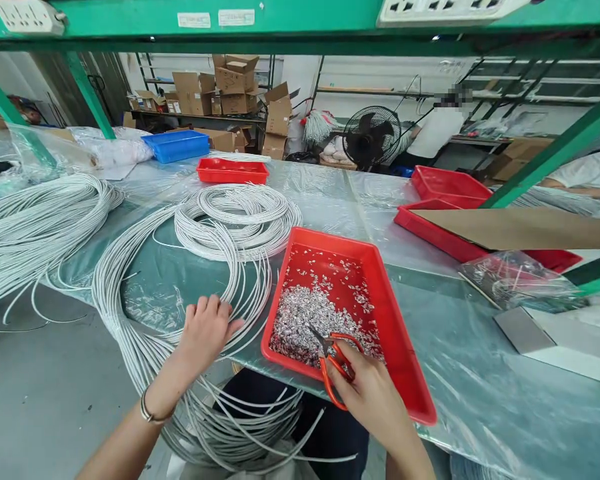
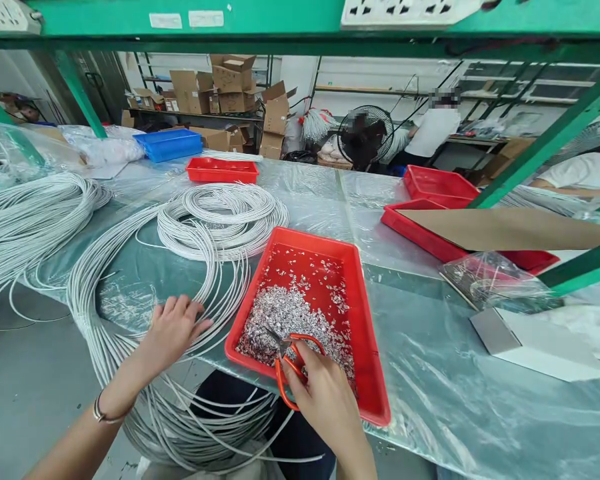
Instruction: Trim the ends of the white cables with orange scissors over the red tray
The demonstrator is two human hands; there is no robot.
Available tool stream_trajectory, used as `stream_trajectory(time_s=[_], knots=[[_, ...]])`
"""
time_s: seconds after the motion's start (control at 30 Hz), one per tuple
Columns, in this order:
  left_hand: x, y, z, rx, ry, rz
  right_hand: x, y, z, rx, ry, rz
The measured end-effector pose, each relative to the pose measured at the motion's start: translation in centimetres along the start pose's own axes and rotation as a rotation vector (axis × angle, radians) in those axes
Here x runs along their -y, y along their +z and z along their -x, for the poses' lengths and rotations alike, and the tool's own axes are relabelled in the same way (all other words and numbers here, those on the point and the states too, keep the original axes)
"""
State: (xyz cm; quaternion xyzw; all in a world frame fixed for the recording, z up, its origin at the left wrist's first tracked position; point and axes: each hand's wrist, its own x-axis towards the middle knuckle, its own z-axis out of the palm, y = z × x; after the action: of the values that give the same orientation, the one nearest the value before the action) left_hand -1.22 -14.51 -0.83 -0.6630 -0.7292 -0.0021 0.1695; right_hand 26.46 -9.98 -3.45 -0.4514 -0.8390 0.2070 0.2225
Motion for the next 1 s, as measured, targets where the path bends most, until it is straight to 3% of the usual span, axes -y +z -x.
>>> stream_trajectory(time_s=[0.13, 0.23, 0.4, 0.47, 0.53, 0.63, 0.77, 0.9, 1.0], knots=[[-2.5, 0.1, 1.8, 0.096, 0.101, 0.004, -0.1, 0.2, -0.1, 0.005, 0.027, -0.008], [-3.9, 1.1, 1.0, 0.177, 0.083, 0.238, -0.2, 0.3, 0.0, -0.004, 0.034, -0.009], [-2.4, 1.4, -1.9, 0.255, 0.051, 0.541, -0.2, 0.3, 0.3, -0.055, -0.011, -0.055], [-0.9, 0.3, -2.6, 0.285, 0.029, 0.767, -0.2, 0.1, 0.3, -0.055, -0.041, -0.134], [0.3, -1.7, -2.8, 0.342, 0.017, 1.210, -0.3, 0.0, 0.1, -0.044, -0.080, -0.248], [0.0, -5.1, -2.6, 0.312, 0.058, 1.552, -0.3, -0.2, -0.1, -0.116, -0.088, -0.482], [-3.7, -8.3, -2.7, 0.158, 0.146, 1.732, 0.1, -1.1, 0.2, -0.403, -0.009, -0.735], [-7.3, -9.3, -2.3, 0.245, 0.311, 1.781, 0.8, -2.7, 2.0, -0.339, -0.005, -0.794], [-8.6, -8.9, -1.4, 0.345, 0.391, 1.747, 0.9, -4.0, 4.2, -0.447, 0.021, -0.708]])
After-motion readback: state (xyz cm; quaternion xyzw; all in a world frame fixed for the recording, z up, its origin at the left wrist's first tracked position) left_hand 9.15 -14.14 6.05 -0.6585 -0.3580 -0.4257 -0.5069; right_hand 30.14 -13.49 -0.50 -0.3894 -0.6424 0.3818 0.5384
